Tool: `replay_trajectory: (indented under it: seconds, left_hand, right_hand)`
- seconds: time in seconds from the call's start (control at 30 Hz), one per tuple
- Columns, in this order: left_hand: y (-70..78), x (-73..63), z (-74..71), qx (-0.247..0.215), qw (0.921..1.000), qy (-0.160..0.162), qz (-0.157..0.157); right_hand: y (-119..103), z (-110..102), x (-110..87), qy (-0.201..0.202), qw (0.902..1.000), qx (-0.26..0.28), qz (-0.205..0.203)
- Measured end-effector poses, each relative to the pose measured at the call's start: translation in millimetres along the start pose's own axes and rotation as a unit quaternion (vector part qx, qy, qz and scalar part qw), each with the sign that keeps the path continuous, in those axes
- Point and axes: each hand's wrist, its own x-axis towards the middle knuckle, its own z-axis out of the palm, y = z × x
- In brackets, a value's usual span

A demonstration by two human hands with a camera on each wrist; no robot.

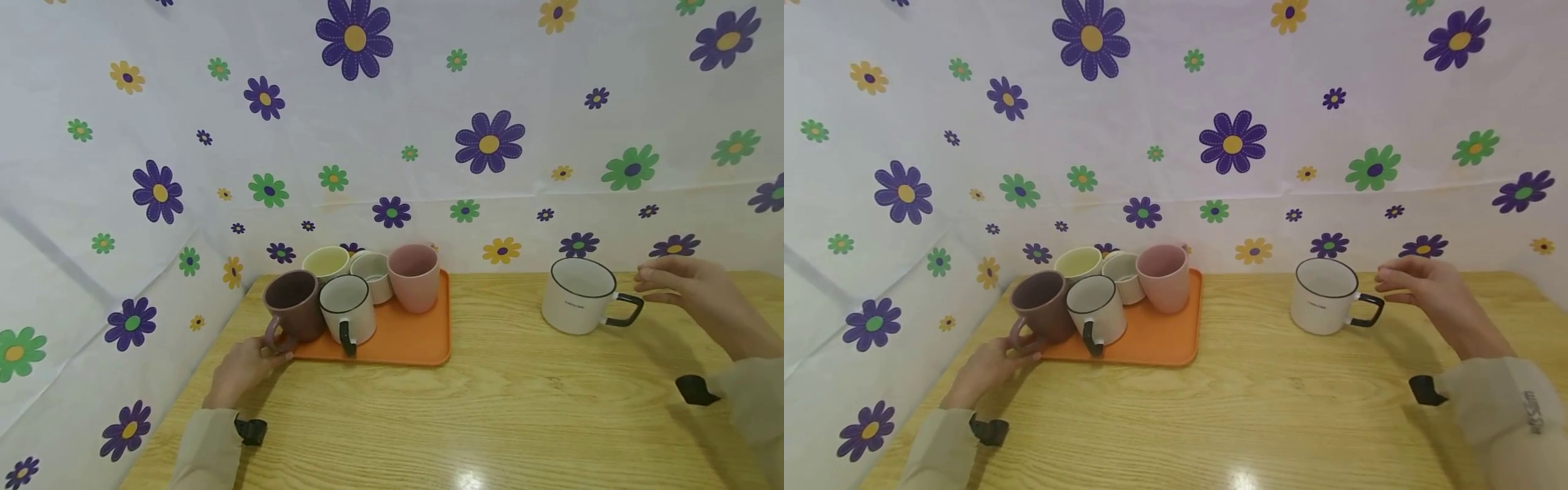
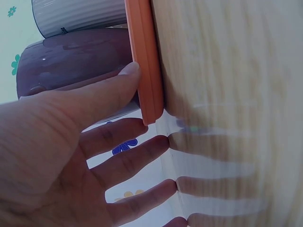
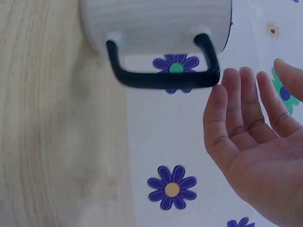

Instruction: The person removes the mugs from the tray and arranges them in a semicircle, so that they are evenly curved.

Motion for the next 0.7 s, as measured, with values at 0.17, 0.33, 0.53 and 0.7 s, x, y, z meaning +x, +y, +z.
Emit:
replay_trajectory:
  seconds: [0.17, 0.33, 0.53, 0.7]
  left_hand:
    - [-0.3, 0.2, -0.3, 0.001, 1.0, -0.001, 0.003]
    - [0.5, -1.5, -0.4, -0.002, 1.0, -0.002, 0.002]
    - [2.1, -2.9, -1.1, -0.007, 1.0, 0.002, 0.0]
    - [1.4, -2.5, -1.3, -0.01, 0.9999, -0.003, -0.008]
  right_hand:
    - [-14, 7, 2.5, -0.005, 0.9999, -0.009, -0.007]
    - [-31, 18, 5.1, -0.018, 0.9998, 0.008, -0.011]
    - [-50, 31, 11.1, -0.037, 0.9979, 0.047, -0.025]
    - [-59, 46, 19.8, -0.067, 0.9937, 0.075, -0.049]
